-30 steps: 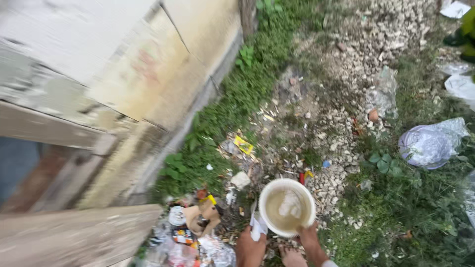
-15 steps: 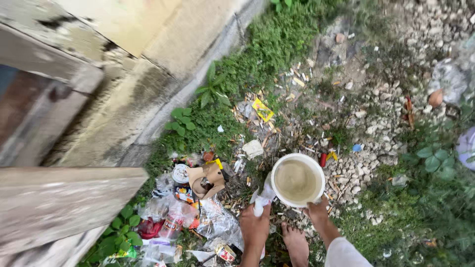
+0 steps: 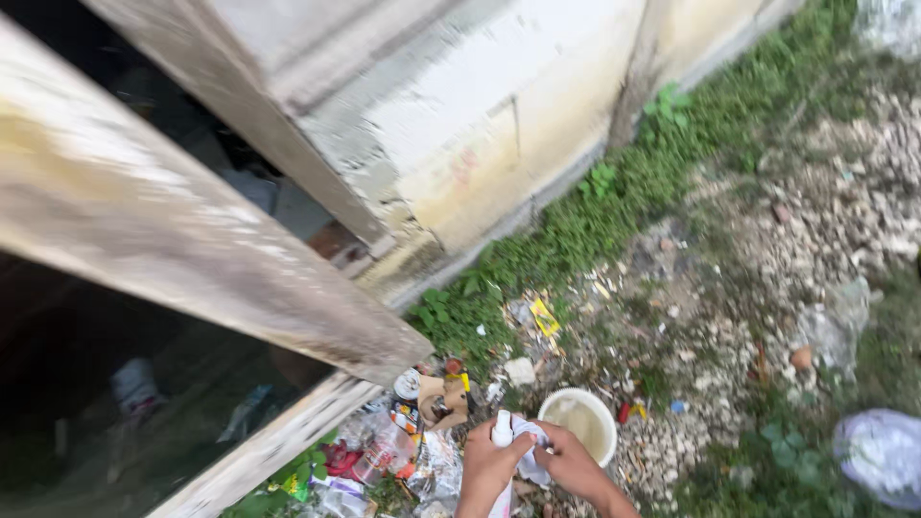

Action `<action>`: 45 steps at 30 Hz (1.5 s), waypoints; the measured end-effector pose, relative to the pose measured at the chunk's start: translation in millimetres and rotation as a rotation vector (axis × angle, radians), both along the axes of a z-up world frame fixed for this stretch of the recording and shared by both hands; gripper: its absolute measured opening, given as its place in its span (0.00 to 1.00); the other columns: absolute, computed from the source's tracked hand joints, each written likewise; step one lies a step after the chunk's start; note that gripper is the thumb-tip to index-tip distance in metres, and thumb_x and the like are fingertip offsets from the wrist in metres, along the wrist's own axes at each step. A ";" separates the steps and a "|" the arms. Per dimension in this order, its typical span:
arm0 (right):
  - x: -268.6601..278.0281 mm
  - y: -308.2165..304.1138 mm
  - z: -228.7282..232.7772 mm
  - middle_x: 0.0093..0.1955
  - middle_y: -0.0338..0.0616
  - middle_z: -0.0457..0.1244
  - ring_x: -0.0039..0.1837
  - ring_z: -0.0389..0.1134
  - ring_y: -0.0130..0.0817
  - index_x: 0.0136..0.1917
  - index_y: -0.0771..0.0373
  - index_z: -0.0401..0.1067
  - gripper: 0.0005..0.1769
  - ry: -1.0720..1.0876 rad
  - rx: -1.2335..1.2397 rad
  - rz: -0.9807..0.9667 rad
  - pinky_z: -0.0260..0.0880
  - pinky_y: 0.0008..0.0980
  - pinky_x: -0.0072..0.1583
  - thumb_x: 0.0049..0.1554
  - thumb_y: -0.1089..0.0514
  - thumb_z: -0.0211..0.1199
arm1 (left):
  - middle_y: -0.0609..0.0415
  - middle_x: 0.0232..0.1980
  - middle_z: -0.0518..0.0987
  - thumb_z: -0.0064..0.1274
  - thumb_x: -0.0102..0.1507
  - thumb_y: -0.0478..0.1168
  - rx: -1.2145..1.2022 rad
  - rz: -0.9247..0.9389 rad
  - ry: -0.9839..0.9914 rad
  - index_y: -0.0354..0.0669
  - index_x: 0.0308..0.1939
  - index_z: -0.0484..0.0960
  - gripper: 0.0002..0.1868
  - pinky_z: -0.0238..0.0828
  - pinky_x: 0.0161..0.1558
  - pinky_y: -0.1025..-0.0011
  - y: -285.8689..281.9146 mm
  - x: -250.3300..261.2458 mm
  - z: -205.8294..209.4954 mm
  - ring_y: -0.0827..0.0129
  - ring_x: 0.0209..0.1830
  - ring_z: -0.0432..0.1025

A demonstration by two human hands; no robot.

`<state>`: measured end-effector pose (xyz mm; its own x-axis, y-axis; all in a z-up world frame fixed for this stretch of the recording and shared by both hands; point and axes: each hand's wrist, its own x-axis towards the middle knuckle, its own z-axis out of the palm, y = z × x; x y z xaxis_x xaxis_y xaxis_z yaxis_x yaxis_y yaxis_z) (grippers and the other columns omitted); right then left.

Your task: The person cleans a window pane and its wooden frame using a spray bottle and a cloth.

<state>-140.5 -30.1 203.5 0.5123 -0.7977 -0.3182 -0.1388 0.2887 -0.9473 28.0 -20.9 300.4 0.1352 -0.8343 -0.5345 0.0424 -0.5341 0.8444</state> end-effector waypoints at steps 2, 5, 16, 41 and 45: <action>-4.4 -14.1 64.4 0.53 0.42 0.70 0.54 0.70 0.29 0.65 0.61 0.71 0.24 -0.014 -0.009 -0.023 0.72 0.30 0.56 0.56 0.72 0.56 | 0.57 0.30 0.82 0.68 0.52 0.37 -0.011 -0.003 -0.003 0.40 0.46 0.85 0.19 0.67 0.27 0.73 -3.5 14.8 57.5 0.76 0.23 0.71; -6.6 -30.1 165.3 0.53 0.41 0.70 0.52 0.69 0.30 0.64 0.60 0.71 0.26 -0.086 0.017 -0.100 0.70 0.29 0.55 0.53 0.74 0.55 | 0.59 0.32 0.83 0.69 0.49 0.36 -0.085 -0.049 -0.047 0.44 0.46 0.83 0.22 0.71 0.31 0.72 -4.7 38.2 138.0 0.78 0.27 0.74; 58.3 -43.5 373.5 0.46 0.37 0.67 0.46 0.67 0.25 0.64 0.59 0.74 0.27 -0.074 -0.163 0.054 0.69 0.28 0.50 0.51 0.65 0.70 | 0.55 0.25 0.83 0.68 0.51 0.42 -0.318 0.089 -0.332 0.39 0.32 0.88 0.11 0.70 0.31 0.71 28.4 123.6 328.4 0.77 0.24 0.73; 313.9 -90.6 304.6 0.45 0.51 0.72 0.48 0.71 0.30 0.48 0.69 0.72 0.14 -0.548 -0.570 -0.435 0.69 0.33 0.55 0.64 0.53 0.58 | 0.45 0.34 0.85 0.64 0.55 0.49 -0.616 0.253 -0.467 0.47 0.40 0.89 0.14 0.77 0.45 0.66 92.6 276.8 434.0 0.59 0.40 0.83; 350.1 -100.9 333.0 0.40 0.54 0.71 0.44 0.71 0.33 0.45 0.69 0.68 0.15 -0.532 -0.610 -0.576 0.71 0.36 0.53 0.59 0.54 0.66 | 0.48 0.45 0.87 0.64 0.58 0.47 -0.788 0.117 -0.471 0.48 0.52 0.89 0.19 0.75 0.55 0.71 79.6 310.3 419.7 0.66 0.48 0.83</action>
